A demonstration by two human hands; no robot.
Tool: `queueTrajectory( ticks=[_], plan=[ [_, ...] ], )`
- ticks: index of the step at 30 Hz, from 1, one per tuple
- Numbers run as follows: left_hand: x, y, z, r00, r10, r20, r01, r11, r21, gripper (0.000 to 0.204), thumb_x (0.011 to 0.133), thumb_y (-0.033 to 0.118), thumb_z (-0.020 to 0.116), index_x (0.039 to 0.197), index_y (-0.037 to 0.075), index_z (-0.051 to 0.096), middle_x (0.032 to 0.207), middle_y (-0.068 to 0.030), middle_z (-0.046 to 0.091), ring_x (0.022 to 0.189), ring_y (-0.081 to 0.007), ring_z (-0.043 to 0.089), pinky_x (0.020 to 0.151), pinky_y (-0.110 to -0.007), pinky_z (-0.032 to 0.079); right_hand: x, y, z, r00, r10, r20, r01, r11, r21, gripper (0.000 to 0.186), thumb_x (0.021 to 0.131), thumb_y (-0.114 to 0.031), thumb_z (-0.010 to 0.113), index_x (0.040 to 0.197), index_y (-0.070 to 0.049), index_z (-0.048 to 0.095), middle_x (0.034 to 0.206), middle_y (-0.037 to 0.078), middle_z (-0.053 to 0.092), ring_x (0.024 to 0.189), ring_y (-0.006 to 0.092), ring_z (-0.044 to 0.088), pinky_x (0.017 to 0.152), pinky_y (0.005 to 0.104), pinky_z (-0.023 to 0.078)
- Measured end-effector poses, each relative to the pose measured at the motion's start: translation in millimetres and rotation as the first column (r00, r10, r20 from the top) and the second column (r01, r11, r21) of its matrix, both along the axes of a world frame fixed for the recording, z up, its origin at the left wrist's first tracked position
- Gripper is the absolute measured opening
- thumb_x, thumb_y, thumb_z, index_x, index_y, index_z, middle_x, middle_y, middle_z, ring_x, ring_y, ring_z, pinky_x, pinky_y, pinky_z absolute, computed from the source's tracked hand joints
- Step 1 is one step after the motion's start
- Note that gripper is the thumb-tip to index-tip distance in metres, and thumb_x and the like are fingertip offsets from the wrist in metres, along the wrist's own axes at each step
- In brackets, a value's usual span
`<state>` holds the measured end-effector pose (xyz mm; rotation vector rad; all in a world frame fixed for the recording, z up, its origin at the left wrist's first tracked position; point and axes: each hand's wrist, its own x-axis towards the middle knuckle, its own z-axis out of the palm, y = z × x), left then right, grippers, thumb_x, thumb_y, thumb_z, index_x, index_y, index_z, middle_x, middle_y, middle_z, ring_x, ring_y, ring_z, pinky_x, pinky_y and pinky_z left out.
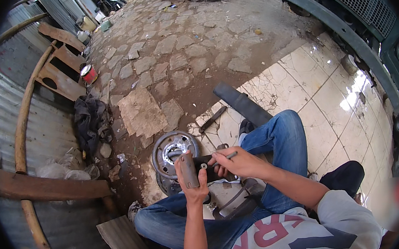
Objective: The person sits on the floor and uses a metal file to smooth the surface of a cylindrical metal component. They repeatedly rotate the part and file different sections while holding it with their left hand.
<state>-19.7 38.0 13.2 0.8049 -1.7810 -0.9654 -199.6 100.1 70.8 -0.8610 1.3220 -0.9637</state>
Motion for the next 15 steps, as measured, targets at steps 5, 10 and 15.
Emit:
queueTrajectory(
  ticks=[5, 10, 15],
  plan=[
    [-10, 6, -1, 0.997, 0.019, -0.073, -0.014, 0.998, 0.065, 0.064, 0.085, 0.032, 0.071, 0.131, -0.007, 0.052, 0.126, -0.0186, 0.052, 0.117, -0.0342, 0.051, 0.101, -0.043, 0.041, 0, 11, -20, 0.987, -0.147, 0.065, 0.150, 0.988, -0.043, 0.043, 0.107, -0.030, 0.044, 0.104, 0.006, 0.068, 0.078, 0.008, 0.069, 0.068, 0.0120, 0.066, 0.063, 0.0265, 0.052],
    [-8, 1, 5, 0.993, -0.084, 0.082, 0.089, 0.995, -0.055, 0.056, 0.086, 0.022, 0.068, 0.130, -0.008, 0.051, 0.128, -0.0231, 0.056, 0.118, -0.0401, 0.050, 0.101, -0.050, 0.042, 2, 19, -6, 0.988, -0.144, -0.059, 0.142, 0.989, -0.035, 0.045, 0.108, -0.027, 0.040, 0.105, 0.007, 0.068, 0.078, 0.009, 0.068, 0.068, 0.0107, 0.065, 0.063, 0.0255, 0.053],
    [-8, -4, 5, 0.985, -0.111, 0.132, 0.124, 0.988, -0.094, 0.053, 0.083, 0.012, 0.067, 0.129, -0.008, 0.050, 0.129, -0.0231, 0.056, 0.118, -0.0392, 0.050, 0.101, -0.049, 0.043, 9, 29, -26, 0.971, -0.232, -0.053, 0.220, 0.959, -0.176, 0.042, 0.108, -0.022, 0.040, 0.103, 0.007, 0.070, 0.076, 0.010, 0.069, 0.065, 0.0112, 0.064, 0.062, 0.0268, 0.053]
  ],
)
